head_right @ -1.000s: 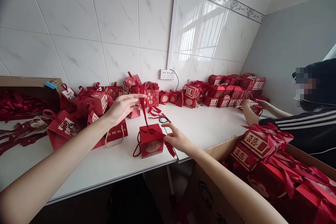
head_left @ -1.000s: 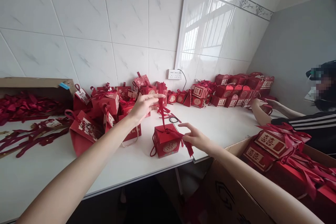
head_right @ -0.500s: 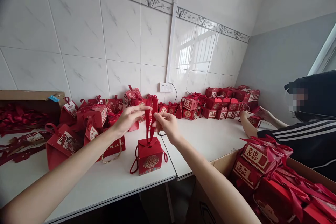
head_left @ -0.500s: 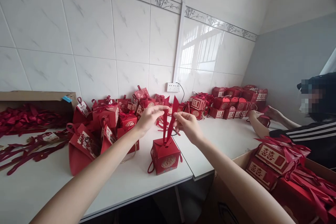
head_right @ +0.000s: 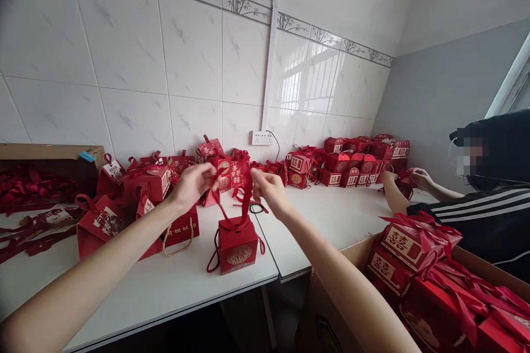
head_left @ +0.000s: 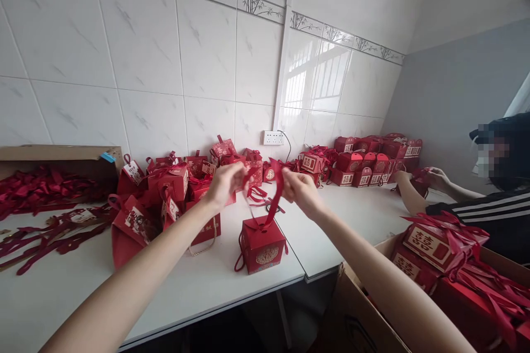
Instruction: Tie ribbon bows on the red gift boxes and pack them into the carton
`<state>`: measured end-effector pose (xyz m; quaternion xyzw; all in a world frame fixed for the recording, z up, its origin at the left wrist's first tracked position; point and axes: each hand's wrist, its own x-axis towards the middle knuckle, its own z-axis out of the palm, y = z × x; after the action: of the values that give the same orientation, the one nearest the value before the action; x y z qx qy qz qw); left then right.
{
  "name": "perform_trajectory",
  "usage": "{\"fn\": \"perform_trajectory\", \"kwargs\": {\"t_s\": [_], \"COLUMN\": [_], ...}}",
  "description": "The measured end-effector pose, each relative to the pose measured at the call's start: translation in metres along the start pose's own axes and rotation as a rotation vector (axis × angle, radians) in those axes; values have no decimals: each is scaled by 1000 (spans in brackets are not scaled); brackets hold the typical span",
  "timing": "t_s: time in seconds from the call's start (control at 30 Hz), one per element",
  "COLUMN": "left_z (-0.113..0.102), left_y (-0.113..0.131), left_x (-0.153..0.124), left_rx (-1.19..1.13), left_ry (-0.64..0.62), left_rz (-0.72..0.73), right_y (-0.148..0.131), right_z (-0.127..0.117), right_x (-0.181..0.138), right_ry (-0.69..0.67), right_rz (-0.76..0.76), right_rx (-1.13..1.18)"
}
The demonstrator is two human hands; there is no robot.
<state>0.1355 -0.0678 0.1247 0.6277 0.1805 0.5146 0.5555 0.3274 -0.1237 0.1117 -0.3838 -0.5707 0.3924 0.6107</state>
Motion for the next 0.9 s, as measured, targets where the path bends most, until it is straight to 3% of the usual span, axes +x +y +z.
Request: {"fn": "perform_trajectory", "kwargs": {"t_s": [0.1, 0.2, 0.33, 0.47, 0.63, 0.9], "left_z": [-19, -25, -15, -13, -19, -10], "left_y": [-4, -26, -70, -97, -91, -78], "left_x": [-1, -5, -16, -27, -45, -64], "left_rx": [-59, 254, 598, 697, 798, 1065], "left_ry": [13, -92, -293, -435, -366, -352], "left_rz": [-23, -71, -69, -39, -69, -112], "right_y": [0, 11, 33, 53, 65, 56], "right_z": [-17, -22, -7, 6, 6, 21], "right_x": [-7, -14, -24, -30, -34, -41], "right_ry": [-2, -80, -314, -416, -380, -420], "right_rz": [-11, 19, -52, -76, -42, 22], "right_rx": [-71, -398, -873, -1108, -1174, -1251]}}
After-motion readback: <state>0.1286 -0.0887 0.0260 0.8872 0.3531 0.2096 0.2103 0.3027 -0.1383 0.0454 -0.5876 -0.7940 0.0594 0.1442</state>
